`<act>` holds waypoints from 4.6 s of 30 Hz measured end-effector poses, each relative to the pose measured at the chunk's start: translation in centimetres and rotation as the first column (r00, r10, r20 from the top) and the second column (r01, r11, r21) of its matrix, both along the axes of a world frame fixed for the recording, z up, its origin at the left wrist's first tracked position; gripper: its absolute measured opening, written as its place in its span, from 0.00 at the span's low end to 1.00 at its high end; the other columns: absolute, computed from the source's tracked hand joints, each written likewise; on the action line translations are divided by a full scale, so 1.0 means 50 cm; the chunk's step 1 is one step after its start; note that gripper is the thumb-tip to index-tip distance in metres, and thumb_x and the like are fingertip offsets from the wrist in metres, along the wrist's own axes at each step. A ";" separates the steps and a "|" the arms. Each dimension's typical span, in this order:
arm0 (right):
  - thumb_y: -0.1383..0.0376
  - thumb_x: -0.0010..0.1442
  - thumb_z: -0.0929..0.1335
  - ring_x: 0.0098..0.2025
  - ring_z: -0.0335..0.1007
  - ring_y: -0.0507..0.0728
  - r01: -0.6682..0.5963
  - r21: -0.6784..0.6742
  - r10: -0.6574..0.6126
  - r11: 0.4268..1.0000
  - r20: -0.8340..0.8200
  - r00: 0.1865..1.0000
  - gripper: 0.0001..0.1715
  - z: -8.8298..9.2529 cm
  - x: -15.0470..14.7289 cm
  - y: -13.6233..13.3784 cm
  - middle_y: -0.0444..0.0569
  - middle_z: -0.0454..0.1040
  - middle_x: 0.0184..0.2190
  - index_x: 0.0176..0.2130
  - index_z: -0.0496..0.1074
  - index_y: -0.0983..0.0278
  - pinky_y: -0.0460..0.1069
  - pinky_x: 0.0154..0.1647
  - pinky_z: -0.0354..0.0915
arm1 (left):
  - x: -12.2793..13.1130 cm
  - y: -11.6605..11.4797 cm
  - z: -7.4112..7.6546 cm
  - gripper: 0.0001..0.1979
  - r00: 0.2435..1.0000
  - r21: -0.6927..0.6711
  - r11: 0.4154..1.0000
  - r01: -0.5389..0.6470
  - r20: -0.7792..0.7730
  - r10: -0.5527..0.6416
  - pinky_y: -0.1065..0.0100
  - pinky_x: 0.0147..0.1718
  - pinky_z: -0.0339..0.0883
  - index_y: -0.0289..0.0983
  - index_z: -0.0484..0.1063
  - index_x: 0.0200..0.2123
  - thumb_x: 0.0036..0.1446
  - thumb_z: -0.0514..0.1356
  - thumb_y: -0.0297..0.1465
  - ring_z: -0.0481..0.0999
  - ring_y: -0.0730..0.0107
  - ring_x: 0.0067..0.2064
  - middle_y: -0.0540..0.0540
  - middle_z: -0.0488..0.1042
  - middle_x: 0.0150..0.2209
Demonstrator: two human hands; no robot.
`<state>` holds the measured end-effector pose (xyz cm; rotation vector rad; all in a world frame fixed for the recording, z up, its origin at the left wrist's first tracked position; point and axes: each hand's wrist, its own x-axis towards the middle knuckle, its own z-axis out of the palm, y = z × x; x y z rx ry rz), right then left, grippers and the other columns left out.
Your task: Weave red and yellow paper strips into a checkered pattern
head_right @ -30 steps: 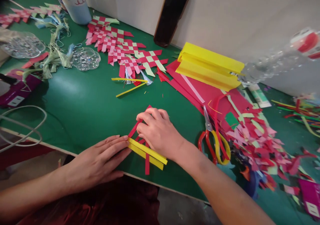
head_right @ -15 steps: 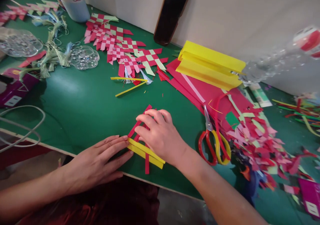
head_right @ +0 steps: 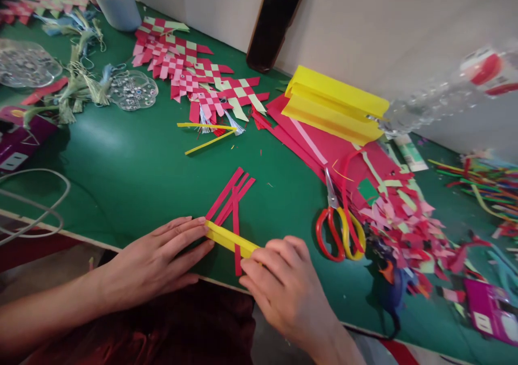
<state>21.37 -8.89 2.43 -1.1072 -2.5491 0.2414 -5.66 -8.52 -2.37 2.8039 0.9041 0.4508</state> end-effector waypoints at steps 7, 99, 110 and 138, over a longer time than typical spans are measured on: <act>0.71 0.66 0.64 0.38 0.67 0.54 0.014 0.116 -0.014 0.993 -0.009 1.000 0.11 -0.052 -0.027 -0.040 0.45 0.79 0.34 0.41 0.76 0.62 0.54 0.46 0.57 | -0.001 -0.001 -0.008 0.26 1.000 0.011 1.000 0.000 -0.010 0.001 0.54 0.61 0.62 0.34 0.62 0.61 0.64 0.58 0.39 0.64 0.52 0.63 0.39 0.67 0.60; 0.58 0.64 0.67 0.39 0.71 0.58 0.072 -0.195 -0.026 0.978 0.229 0.973 0.14 0.003 -0.012 0.066 0.48 0.78 0.37 0.48 0.70 0.61 0.52 0.37 0.63 | 0.003 -0.002 0.007 0.27 0.999 -0.034 0.999 -0.024 -0.039 0.022 0.54 0.61 0.63 0.31 0.62 0.60 0.63 0.58 0.40 0.66 0.51 0.62 0.34 0.65 0.60; 0.64 0.65 0.65 0.36 0.75 0.53 0.017 -0.355 0.039 0.935 0.150 0.988 0.08 0.036 -0.008 0.091 0.43 0.79 0.35 0.41 0.75 0.58 0.48 0.37 0.69 | 0.006 0.003 0.010 0.29 0.997 -0.016 1.000 -0.009 -0.074 0.008 0.56 0.61 0.60 0.33 0.59 0.64 0.66 0.55 0.42 0.63 0.54 0.64 0.38 0.62 0.64; 0.65 0.62 0.67 0.42 0.73 0.57 0.173 -0.253 -0.183 0.952 -0.016 0.983 0.06 -0.035 -0.049 0.291 0.46 0.77 0.38 0.34 0.75 0.59 0.53 0.46 0.68 | 0.011 0.000 0.007 0.32 0.994 0.039 0.997 -0.060 -0.086 0.064 0.59 0.63 0.52 0.30 0.55 0.65 0.67 0.51 0.46 0.61 0.60 0.64 0.39 0.60 0.66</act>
